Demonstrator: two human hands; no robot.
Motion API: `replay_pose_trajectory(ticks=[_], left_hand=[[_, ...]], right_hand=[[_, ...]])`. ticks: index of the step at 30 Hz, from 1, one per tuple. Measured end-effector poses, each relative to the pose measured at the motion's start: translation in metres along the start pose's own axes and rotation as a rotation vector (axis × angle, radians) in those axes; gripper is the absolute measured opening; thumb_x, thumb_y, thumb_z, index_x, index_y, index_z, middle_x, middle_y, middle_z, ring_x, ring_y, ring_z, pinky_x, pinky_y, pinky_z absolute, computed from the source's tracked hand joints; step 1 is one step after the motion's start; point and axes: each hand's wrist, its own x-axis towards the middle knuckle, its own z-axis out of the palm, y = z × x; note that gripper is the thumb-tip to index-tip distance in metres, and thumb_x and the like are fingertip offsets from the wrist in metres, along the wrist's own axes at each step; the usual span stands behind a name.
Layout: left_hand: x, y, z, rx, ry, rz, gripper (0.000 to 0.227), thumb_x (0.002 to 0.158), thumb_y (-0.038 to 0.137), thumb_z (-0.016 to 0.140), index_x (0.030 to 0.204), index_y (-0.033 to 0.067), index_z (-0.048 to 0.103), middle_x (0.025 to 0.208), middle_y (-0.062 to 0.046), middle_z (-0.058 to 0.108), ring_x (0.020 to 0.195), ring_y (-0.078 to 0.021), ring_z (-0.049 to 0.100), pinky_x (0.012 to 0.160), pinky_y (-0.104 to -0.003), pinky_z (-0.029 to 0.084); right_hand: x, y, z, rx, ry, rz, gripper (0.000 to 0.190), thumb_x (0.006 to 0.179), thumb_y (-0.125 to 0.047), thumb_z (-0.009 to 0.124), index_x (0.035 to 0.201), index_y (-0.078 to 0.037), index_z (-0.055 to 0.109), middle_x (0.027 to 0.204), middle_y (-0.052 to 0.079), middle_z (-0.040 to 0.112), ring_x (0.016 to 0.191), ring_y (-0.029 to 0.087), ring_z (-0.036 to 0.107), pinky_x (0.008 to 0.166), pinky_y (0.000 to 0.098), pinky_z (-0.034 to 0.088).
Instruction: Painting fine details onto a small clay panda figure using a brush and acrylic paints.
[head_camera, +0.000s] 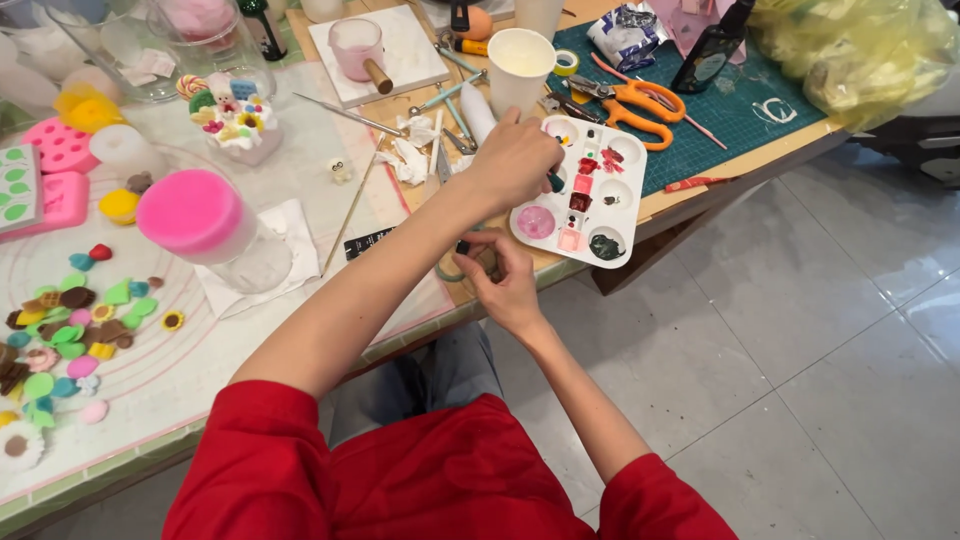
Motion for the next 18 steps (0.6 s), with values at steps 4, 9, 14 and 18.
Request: replay_pose_trajectory(ticks=[4, 9, 14, 18], left_hand=[[0.008, 0.013, 0.005, 0.007, 0.040, 0.087, 0.016, 0.064, 0.016, 0.089, 0.074, 0.0109, 0.077, 0.074, -0.010, 0.072, 0.090, -0.0281, 0.067, 0.088, -0.043, 0.040], [0.006, 0.023, 0.010, 0.122, -0.068, 0.150, 0.019, 0.066, 0.020, 0.087, 0.070, 0.0074, 0.074, 0.073, -0.010, 0.071, 0.090, -0.0280, 0.067, 0.094, -0.044, 0.041], [0.007, 0.026, 0.015, 0.145, -0.040, 0.175, 0.019, 0.063, 0.021, 0.086, 0.069, 0.0072, 0.074, 0.073, -0.010, 0.071, 0.091, -0.0277, 0.067, 0.092, -0.045, 0.041], [0.005, 0.025, 0.016, 0.136, -0.051, 0.171, 0.021, 0.063, 0.022, 0.087, 0.068, 0.0068, 0.074, 0.071, -0.011, 0.071, 0.091, -0.0277, 0.066, 0.093, -0.045, 0.041]], right_hand=[[0.001, 0.001, -0.002, 0.032, -0.010, 0.005, 0.020, 0.095, 0.001, 0.074, 0.112, 0.003, 0.064, 0.095, 0.003, 0.065, 0.088, 0.008, 0.062, 0.079, 0.0226, 0.052], [-0.003, 0.010, -0.005, 0.083, -0.033, 0.024, 0.019, 0.097, 0.000, 0.073, 0.114, 0.003, 0.064, 0.103, 0.004, 0.067, 0.098, 0.011, 0.064, 0.086, 0.0244, 0.053], [-0.003, 0.007, -0.005, 0.049, -0.032, 0.015, 0.026, 0.097, -0.002, 0.072, 0.120, 0.005, 0.064, 0.112, 0.007, 0.069, 0.105, 0.013, 0.064, 0.091, 0.0256, 0.052], [-0.002, 0.007, -0.006, 0.039, -0.032, -0.002, 0.028, 0.097, -0.002, 0.072, 0.123, 0.005, 0.063, 0.117, 0.009, 0.070, 0.112, 0.014, 0.064, 0.097, 0.0270, 0.051]])
